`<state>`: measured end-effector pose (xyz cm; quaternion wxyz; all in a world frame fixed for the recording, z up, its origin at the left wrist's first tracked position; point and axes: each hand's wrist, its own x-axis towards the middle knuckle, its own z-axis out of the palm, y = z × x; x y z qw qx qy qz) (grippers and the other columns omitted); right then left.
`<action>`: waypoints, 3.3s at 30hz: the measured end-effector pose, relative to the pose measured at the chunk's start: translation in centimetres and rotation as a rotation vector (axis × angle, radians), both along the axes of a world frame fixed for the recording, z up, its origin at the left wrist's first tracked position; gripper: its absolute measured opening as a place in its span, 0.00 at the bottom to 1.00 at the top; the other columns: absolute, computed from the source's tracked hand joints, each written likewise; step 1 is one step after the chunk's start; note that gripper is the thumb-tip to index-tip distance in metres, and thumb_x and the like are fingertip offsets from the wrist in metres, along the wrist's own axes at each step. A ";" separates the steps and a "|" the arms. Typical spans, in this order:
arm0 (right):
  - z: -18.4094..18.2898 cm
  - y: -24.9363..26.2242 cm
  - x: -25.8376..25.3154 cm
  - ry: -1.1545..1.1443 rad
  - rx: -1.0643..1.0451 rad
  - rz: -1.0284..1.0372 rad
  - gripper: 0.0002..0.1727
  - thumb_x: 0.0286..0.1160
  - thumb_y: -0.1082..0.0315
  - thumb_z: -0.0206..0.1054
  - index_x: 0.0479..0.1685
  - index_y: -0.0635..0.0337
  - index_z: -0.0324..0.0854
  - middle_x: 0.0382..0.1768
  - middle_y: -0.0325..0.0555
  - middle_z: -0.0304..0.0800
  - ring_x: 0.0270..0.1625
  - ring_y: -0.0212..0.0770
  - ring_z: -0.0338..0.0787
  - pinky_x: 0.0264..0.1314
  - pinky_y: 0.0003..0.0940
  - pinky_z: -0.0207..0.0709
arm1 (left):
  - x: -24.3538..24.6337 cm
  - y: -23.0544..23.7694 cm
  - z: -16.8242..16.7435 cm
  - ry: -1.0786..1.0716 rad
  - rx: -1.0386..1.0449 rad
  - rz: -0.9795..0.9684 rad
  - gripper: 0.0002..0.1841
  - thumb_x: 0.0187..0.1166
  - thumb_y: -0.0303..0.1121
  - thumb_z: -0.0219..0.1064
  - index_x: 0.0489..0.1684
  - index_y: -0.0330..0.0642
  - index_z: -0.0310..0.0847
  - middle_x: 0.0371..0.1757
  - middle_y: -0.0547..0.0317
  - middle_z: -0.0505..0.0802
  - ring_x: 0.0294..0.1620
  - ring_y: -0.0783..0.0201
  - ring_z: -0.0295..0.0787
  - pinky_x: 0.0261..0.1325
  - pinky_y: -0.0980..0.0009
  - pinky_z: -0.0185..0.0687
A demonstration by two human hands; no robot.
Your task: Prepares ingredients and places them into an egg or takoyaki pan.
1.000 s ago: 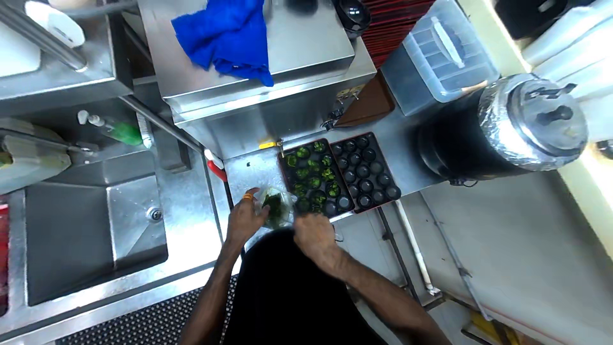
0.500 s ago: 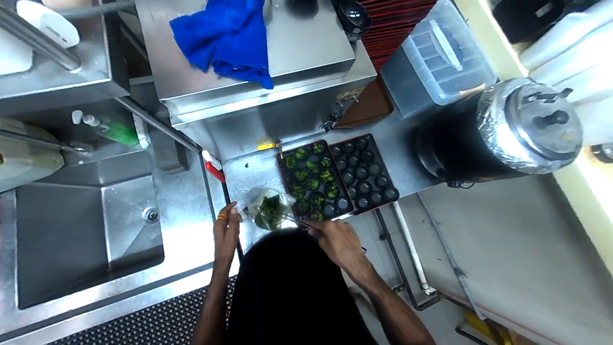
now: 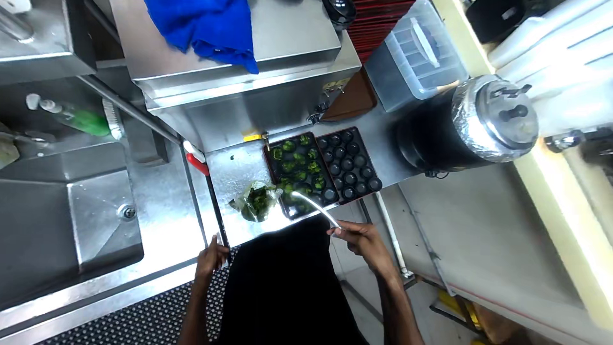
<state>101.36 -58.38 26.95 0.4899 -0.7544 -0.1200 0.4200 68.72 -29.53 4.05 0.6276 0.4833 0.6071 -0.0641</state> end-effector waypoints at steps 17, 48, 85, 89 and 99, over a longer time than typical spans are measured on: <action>-9.7 -4.7 1.3 -0.185 -0.526 -0.014 0.15 0.82 0.56 0.69 0.62 0.46 0.93 0.40 0.37 0.97 0.22 0.31 0.80 0.27 0.36 0.74 | -0.1 -0.1 -0.3 0.005 0.059 0.084 0.43 0.91 0.64 0.39 0.26 0.37 0.91 0.14 0.56 0.90 0.05 0.69 0.73 0.08 0.72 0.65; -7.1 -7.5 3.8 -0.390 -0.656 -0.039 0.16 0.84 0.56 0.66 0.63 0.47 0.93 0.46 0.41 0.99 0.43 0.41 0.94 0.50 0.51 0.84 | 0.1 -0.8 -0.8 -0.031 0.064 0.184 0.36 0.93 0.56 0.47 0.27 0.37 0.91 0.14 0.57 0.90 0.05 0.71 0.73 0.08 0.75 0.65; -8.1 -3.4 2.8 -0.390 -0.723 0.143 0.17 0.84 0.49 0.65 0.65 0.37 0.92 0.52 0.44 0.98 0.55 0.49 0.95 0.61 0.60 0.83 | 0.1 -0.6 -1.0 -0.023 0.046 0.173 0.36 0.93 0.57 0.47 0.28 0.36 0.92 0.15 0.55 0.90 0.05 0.70 0.74 0.09 0.74 0.66; -9.1 -3.1 2.9 -0.403 -0.741 0.142 0.16 0.85 0.50 0.64 0.61 0.37 0.93 0.49 0.43 0.98 0.54 0.50 0.95 0.59 0.60 0.83 | -0.1 -0.6 -1.1 -0.028 0.045 0.161 0.36 0.93 0.56 0.47 0.28 0.36 0.91 0.15 0.55 0.91 0.06 0.70 0.74 0.09 0.74 0.66; -7.8 -7.1 4.3 -0.297 -0.545 -0.129 0.14 0.85 0.60 0.66 0.59 0.49 0.94 0.42 0.36 0.99 0.29 0.32 0.87 0.33 0.38 0.78 | 0.3 -0.6 -0.9 -0.019 0.047 0.162 0.35 0.93 0.56 0.48 0.27 0.37 0.91 0.15 0.56 0.90 0.05 0.70 0.74 0.08 0.74 0.66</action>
